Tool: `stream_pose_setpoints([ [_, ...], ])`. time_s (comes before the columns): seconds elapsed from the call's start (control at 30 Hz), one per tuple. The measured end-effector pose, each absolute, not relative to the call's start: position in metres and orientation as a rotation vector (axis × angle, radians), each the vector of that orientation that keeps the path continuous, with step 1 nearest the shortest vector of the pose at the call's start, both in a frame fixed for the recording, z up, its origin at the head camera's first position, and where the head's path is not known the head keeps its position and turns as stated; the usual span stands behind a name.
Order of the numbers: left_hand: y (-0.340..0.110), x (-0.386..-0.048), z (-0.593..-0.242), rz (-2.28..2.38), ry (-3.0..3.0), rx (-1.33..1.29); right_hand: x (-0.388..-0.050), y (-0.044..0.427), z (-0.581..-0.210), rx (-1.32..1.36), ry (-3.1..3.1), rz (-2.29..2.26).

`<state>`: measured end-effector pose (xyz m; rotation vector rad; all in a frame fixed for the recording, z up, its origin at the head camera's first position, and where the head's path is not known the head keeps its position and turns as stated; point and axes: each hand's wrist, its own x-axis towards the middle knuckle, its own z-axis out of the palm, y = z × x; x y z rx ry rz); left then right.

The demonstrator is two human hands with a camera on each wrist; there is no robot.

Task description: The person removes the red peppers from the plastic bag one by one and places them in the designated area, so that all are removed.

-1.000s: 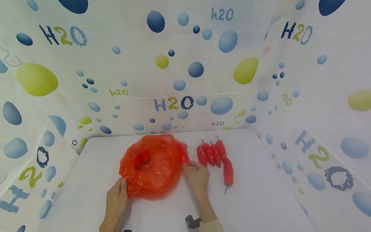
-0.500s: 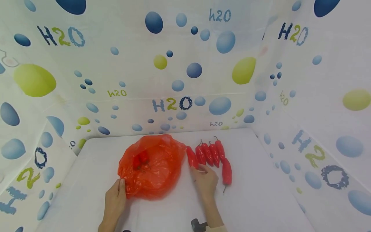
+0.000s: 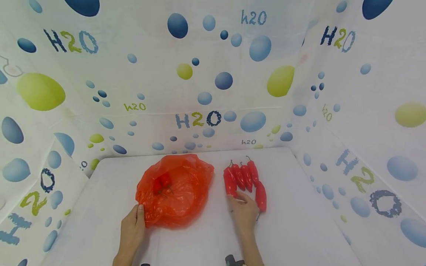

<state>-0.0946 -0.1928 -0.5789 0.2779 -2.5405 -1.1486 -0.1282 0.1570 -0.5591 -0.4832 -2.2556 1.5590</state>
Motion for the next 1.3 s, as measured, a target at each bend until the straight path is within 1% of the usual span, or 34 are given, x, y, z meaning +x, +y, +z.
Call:
stream_pose_setpoints([
  [1.3,-0.192,-0.095,-0.579,-1.147,-2.553,0.264,-0.098,0.206,-0.585,-0.697,-2.289,1.277],
])
